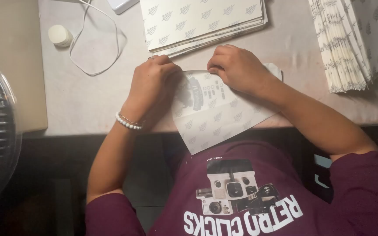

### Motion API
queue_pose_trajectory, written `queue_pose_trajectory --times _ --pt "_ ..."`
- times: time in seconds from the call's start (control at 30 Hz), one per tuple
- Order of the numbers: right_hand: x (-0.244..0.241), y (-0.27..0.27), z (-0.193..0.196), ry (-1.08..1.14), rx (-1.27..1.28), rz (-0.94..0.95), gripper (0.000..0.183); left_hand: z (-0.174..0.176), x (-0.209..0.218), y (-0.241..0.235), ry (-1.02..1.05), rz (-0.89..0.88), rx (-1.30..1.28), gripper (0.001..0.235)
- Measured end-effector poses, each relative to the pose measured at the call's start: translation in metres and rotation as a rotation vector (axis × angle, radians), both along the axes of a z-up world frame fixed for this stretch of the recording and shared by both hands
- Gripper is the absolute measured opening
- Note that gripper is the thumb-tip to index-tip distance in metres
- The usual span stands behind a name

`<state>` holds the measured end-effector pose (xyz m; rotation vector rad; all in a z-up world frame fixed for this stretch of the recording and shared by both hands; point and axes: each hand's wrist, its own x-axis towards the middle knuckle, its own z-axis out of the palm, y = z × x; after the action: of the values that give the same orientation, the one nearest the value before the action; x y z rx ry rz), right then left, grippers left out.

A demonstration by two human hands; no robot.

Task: Folding individual paper wrappers into a triangular shape and stacking them on a work surface.

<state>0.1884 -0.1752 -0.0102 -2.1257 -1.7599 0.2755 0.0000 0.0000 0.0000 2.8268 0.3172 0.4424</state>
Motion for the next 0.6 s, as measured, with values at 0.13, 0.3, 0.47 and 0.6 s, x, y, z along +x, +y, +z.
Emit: queue_pose_trajectory --times 0.13,0.3,0.47,0.6 --pt "-0.001 0.001 -0.001 -0.092 0.012 0.027 0.011 -0.001 0.0 0.004 -0.006 -0.034 0.052 0.008" --pt "-0.003 0.0 0.016 -0.245 -0.072 0.114 0.012 -0.011 -0.002 0.012 -0.122 -0.146 0.073 0.013" --pt "-0.003 0.004 0.023 -0.371 -0.183 0.2 0.008 -0.024 -0.004 0.025 -0.073 -0.25 0.106 0.008" --pt "-0.005 0.009 0.029 -0.393 -0.199 0.253 0.008 -0.01 -0.007 0.021 -0.074 -0.294 0.162 0.011"
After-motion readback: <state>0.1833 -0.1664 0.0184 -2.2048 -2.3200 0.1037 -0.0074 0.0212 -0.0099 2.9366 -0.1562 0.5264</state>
